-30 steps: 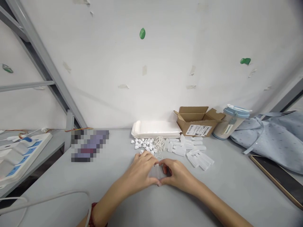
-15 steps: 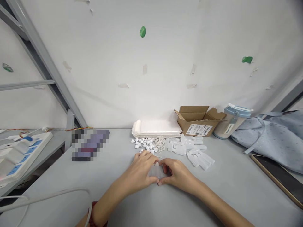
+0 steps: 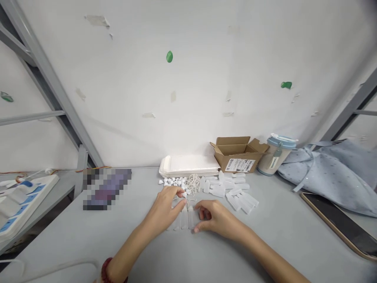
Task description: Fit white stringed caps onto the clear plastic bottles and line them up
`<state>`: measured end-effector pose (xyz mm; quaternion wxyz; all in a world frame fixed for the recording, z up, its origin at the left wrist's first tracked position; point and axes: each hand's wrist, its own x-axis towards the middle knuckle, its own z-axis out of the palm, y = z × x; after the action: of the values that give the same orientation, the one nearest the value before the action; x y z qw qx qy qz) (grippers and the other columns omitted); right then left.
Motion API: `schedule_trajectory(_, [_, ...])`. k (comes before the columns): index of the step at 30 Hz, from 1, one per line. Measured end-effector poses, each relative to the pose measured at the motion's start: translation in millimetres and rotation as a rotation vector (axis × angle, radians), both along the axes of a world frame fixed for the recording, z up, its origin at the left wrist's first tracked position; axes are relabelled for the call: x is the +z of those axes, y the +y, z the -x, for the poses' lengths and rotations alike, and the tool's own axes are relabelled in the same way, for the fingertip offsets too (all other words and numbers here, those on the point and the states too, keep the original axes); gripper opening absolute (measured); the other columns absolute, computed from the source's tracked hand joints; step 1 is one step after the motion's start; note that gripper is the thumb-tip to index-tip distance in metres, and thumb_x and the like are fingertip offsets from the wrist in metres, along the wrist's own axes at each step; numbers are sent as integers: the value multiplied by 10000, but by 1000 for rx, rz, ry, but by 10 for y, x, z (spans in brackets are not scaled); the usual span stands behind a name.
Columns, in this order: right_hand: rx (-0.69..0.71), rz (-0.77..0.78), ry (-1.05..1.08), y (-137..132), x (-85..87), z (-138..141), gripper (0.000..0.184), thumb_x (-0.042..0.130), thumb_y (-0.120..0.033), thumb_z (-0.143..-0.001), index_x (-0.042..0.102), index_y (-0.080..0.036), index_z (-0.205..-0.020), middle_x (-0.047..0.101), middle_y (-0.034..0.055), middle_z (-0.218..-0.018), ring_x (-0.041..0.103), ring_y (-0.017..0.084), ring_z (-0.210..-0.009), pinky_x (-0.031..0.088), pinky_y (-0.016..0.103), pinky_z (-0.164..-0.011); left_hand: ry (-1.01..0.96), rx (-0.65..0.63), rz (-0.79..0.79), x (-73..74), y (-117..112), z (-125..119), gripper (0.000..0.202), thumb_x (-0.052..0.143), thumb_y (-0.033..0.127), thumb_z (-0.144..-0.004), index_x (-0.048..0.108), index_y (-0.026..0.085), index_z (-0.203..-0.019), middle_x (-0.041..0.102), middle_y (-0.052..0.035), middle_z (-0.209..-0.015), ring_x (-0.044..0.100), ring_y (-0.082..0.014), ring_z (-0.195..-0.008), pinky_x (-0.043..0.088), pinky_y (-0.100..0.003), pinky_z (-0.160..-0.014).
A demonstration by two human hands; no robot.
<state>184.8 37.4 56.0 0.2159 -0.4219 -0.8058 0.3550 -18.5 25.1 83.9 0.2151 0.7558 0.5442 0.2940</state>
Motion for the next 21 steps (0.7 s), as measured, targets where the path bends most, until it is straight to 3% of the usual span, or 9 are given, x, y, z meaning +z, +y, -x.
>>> schedule_trajectory(3, [-96, -118, 61, 38, 90, -62, 266, 572, -422, -814, 641, -165, -829, 598, -5, -653, 516, 129, -601, 370, 225, -550, -31, 54, 10, -29, 36, 0, 207, 426, 324, -840, 574, 211, -929, 613, -51, -955, 544, -232, -953, 445, -314, -680])
schedule_trajectory(6, [-221, -280, 71, 121, 149, -162, 285, 446, -342, -894, 616, -169, -745, 591, 0, -632, 514, 130, -585, 368, 229, -536, -21, 52, 8, -52, 66, -24, 200, 419, 298, -833, 595, 205, -851, 630, -39, -908, 554, -218, -914, 439, -309, -695])
schedule_trajectory(13, [-328, -598, -300, 331, 22, -366, 147, 450, -151, -882, 597, -158, -879, 630, 60, -825, 562, 177, -728, 416, 256, -591, 95, -45, -65, -13, 199, -148, 174, 413, 240, -828, 578, 200, -790, 638, -32, -867, 545, -217, -890, 426, -326, -739])
schedule_trajectory(16, [-298, -652, -362, 354, -58, -336, 186, 438, -79, -859, 608, -139, -907, 614, 104, -901, 517, 234, -864, 418, 299, -674, 187, -75, -114, 19, 285, -229, 177, 405, 201, -819, 578, 196, -785, 641, -32, -853, 553, -206, -869, 433, -320, -740])
schedule_trajectory(21, [-223, -732, -469, 355, -134, -236, 304, 433, 51, -766, 608, -114, -952, 576, 136, -996, 454, 246, -931, 385, 325, -767, 306, -99, -174, 50, 461, -378, 173, 433, 167, -792, 605, 184, -810, 640, -51, -868, 547, -219, -897, 428, -332, -774])
